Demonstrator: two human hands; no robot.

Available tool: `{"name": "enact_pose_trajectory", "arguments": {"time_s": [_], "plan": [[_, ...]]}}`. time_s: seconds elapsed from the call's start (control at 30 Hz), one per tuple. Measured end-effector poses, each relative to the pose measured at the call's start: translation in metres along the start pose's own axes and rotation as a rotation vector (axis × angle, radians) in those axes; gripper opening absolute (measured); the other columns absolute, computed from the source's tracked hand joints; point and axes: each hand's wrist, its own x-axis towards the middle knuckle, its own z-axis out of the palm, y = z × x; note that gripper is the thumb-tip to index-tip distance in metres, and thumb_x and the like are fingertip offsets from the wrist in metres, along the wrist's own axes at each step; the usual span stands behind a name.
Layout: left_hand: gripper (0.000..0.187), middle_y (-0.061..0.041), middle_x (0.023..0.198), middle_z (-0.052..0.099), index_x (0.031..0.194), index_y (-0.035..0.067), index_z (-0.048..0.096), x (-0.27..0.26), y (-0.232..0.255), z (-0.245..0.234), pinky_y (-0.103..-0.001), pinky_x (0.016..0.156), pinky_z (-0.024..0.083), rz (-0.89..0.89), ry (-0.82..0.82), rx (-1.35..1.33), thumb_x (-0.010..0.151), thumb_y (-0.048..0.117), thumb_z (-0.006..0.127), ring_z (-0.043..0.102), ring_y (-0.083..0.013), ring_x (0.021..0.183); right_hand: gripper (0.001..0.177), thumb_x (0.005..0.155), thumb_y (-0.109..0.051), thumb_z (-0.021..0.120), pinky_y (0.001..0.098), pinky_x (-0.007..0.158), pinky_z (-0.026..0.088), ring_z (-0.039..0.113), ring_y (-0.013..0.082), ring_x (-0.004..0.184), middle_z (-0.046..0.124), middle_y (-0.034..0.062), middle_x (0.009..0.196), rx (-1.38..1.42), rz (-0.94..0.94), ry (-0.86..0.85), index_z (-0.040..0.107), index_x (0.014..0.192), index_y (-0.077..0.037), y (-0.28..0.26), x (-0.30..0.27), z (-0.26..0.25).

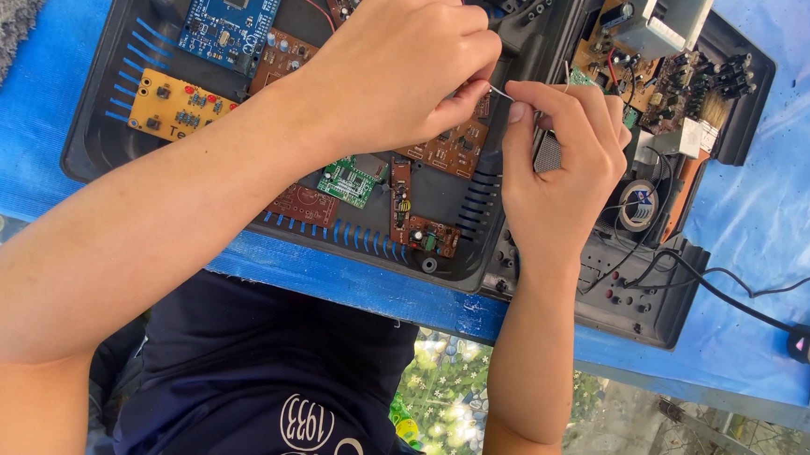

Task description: A person is diagnosing and repairing an electronic circuit board by probing components and manipulating wires.

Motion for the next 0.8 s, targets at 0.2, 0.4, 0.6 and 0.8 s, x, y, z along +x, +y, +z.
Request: {"name": "enact_pose_trajectory", "arguments": {"time_s": [0.2,0.4,0.6,0.8], "plan": [[0.017,0.000,0.090,0.061,0.095,0.013,0.064,-0.001,0.002,0.002,-0.036,0.062,0.051,0.077,0.002,0.032,0.108,0.023,0.070,0.064,-0.0227,0.080,0.006,0.105,-0.005,0.072,0.0384,0.086,0.038,0.054,0.0215,0.090,0.067,0.0019,0.099,0.002,-0.018,-0.031,0.075,0.106,-0.010,0.003,0.001,0.002],[0.017,-0.001,0.092,0.062,0.096,0.012,0.064,0.002,0.005,0.000,-0.037,0.061,0.051,0.072,0.016,-0.004,0.108,0.023,0.069,0.064,-0.0229,0.080,0.009,0.106,-0.008,0.071,0.0387,0.087,0.037,0.054,0.0207,0.087,0.064,0.0014,0.091,0.009,0.025,0.033,0.071,0.098,-0.011,0.000,0.000,0.001],[0.015,-0.002,0.092,0.061,0.097,0.011,0.063,0.003,0.006,-0.005,-0.036,0.059,0.052,0.087,0.039,0.002,0.109,0.020,0.066,0.064,-0.0219,0.081,0.013,0.104,-0.005,0.071,0.0384,0.087,0.037,0.053,0.0205,0.083,0.061,0.0019,0.088,0.019,0.032,0.040,0.068,0.093,-0.010,0.002,0.000,0.001],[0.016,-0.005,0.100,0.058,0.104,0.006,0.059,0.010,0.013,-0.013,-0.027,0.053,0.051,0.027,-0.083,-0.136,0.096,0.016,0.070,0.060,-0.0162,0.073,0.015,0.106,-0.006,0.072,0.0387,0.088,0.038,0.055,0.0200,0.080,0.060,0.0027,0.083,0.034,0.009,0.057,0.069,0.092,-0.009,0.004,0.000,0.001]]}}
